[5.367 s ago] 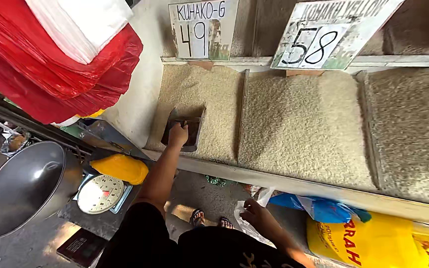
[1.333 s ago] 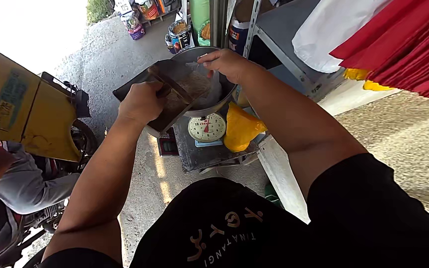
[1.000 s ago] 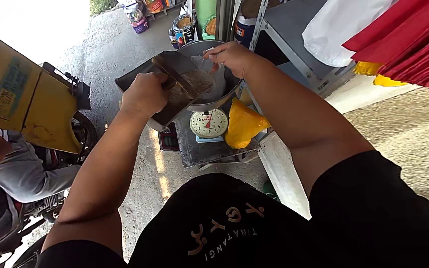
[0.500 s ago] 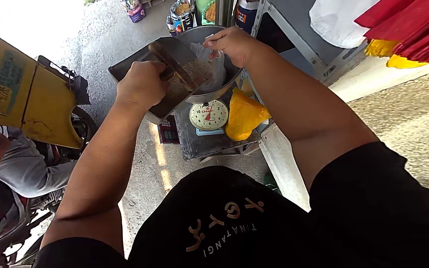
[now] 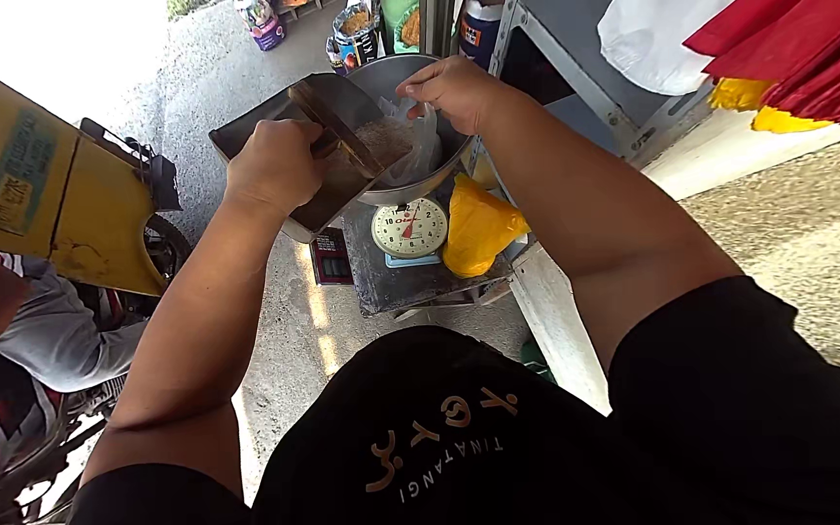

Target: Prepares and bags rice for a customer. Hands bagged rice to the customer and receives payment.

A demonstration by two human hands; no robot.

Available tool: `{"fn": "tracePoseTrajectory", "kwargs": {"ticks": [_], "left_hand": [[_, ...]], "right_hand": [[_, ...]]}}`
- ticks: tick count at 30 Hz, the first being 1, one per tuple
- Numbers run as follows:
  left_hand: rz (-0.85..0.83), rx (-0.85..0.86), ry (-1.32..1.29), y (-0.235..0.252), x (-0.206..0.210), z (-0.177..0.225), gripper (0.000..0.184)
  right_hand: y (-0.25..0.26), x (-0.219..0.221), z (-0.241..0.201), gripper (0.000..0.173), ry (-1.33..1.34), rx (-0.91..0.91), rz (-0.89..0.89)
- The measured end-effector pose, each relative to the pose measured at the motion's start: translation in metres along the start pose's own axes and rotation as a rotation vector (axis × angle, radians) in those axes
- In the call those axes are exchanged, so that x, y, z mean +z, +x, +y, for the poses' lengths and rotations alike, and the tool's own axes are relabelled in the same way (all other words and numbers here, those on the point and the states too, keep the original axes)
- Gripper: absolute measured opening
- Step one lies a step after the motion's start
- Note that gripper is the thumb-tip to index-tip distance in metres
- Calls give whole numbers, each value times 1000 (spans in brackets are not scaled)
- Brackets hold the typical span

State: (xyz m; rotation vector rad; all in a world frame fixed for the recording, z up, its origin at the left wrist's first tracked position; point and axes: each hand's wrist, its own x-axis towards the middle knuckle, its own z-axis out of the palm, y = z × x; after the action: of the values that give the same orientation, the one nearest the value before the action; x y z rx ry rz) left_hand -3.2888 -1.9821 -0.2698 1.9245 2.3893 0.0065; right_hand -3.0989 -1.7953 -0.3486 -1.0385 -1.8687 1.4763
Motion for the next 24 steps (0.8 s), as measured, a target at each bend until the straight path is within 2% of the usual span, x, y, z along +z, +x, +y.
{"fn": "tracePoseTrajectory", "kwargs": {"ticks": [24], "left_hand": [[8, 15, 17, -6, -2, -4, 21]], "right_hand": [[1, 5, 6, 26, 16, 35, 15]]}}
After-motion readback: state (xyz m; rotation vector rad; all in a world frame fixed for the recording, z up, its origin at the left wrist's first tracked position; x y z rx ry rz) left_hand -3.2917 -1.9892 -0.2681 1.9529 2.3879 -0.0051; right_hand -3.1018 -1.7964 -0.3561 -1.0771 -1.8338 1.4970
